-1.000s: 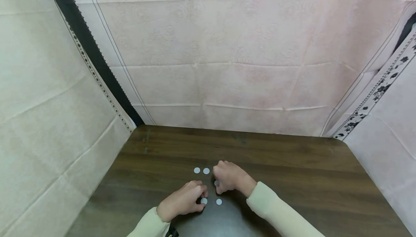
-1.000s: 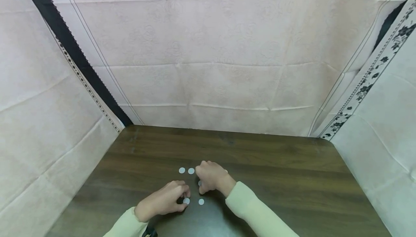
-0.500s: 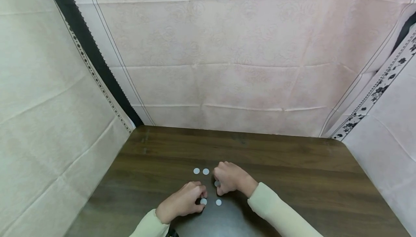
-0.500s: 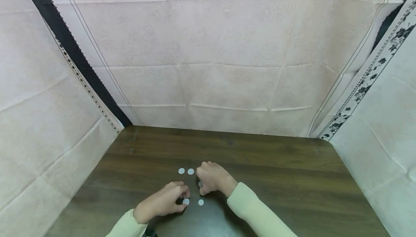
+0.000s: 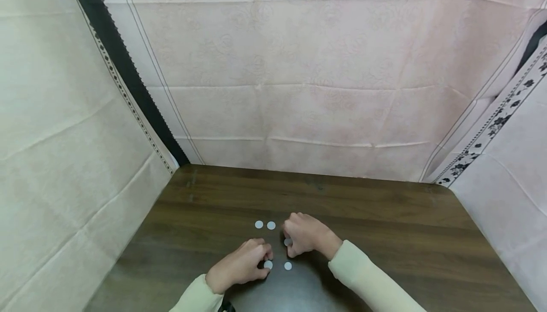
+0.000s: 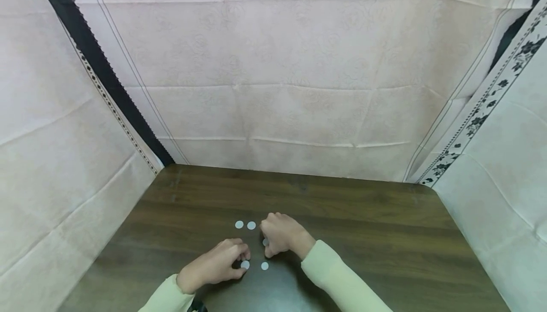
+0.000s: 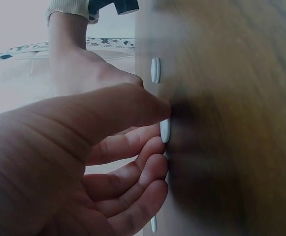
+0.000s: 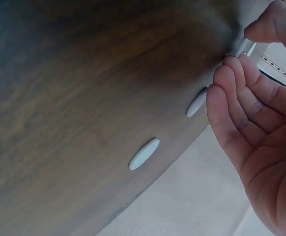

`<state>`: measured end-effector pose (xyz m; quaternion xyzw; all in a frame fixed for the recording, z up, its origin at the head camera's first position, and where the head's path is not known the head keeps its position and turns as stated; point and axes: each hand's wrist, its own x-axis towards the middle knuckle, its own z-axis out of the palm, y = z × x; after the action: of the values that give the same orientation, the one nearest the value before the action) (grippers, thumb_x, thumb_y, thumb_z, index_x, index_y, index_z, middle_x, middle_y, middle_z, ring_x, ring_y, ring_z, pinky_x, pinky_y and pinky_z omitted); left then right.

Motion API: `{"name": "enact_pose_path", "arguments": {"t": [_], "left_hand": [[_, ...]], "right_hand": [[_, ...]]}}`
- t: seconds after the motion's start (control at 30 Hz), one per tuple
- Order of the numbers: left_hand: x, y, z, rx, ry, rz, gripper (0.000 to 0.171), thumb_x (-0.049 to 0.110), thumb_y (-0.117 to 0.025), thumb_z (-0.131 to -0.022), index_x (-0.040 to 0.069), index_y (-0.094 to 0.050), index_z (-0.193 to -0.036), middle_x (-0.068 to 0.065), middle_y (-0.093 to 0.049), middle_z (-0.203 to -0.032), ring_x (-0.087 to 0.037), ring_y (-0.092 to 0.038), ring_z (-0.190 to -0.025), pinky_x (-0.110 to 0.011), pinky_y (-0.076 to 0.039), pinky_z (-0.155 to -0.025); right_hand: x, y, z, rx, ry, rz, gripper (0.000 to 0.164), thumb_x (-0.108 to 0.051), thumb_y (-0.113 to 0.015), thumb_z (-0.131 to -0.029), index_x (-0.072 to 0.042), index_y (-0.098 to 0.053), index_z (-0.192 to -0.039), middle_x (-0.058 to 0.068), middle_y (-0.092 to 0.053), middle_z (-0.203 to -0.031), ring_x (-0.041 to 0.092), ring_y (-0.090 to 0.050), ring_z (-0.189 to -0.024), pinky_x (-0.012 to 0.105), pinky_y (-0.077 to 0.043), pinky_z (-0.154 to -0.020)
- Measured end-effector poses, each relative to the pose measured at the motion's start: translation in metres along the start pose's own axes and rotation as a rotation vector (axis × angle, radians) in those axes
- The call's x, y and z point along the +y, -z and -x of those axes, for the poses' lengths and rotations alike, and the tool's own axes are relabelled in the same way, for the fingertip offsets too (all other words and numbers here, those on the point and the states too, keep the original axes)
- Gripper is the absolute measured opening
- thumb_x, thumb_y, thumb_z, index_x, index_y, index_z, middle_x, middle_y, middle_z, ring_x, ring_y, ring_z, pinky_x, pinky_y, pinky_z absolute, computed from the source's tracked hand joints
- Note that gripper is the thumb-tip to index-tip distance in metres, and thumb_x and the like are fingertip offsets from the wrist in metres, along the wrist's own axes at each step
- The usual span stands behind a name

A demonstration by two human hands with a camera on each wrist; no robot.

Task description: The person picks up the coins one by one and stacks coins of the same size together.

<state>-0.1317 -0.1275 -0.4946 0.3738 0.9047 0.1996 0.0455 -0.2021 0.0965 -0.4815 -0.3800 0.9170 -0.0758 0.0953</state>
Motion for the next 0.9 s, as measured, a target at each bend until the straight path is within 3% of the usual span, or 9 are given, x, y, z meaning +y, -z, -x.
{"name": "enact_pose_path", "arguments": {"t": [0.2,0.73,0.9], "left_hand": [[0.0,-0.001,-0.001,-0.003,-0.002,0.003,0.015,0.012,-0.083,-0.087,0.011,-0.071,-0.095,0.002,-0.065,-0.091,0.001,-0.053,-0.077,-0.018,-0.05,-0.072],[-0.001,0.001,-0.001,-0.051,0.022,0.039,0.013,0.013,-0.081,-0.091,0.011,-0.072,-0.099,0.003,-0.067,-0.095,-0.001,-0.055,-0.082,-0.023,-0.053,-0.076],[-0.001,0.002,0.0,-0.04,0.018,0.036,0.013,0.014,-0.081,-0.091,0.011,-0.071,-0.099,0.002,-0.068,-0.096,-0.002,-0.057,-0.084,-0.023,-0.054,-0.077]], "right_hand": [[0.002,0.001,0.006,-0.004,-0.012,-0.027,0.023,-0.017,-0.083,-0.076,-0.019,-0.061,-0.069,-0.011,-0.051,-0.058,0.003,-0.043,-0.05,0.02,-0.038,-0.048],[-0.011,0.0,0.021,0.002,0.018,-0.042,0.02,-0.02,-0.083,-0.075,-0.019,-0.063,-0.075,-0.014,-0.037,-0.057,0.001,-0.028,-0.049,0.02,-0.027,-0.048],[-0.017,-0.001,0.024,0.025,0.018,-0.041,0.022,-0.023,-0.086,-0.073,-0.019,-0.065,-0.075,-0.014,-0.045,-0.059,0.0,-0.034,-0.05,0.018,-0.032,-0.048]]}}
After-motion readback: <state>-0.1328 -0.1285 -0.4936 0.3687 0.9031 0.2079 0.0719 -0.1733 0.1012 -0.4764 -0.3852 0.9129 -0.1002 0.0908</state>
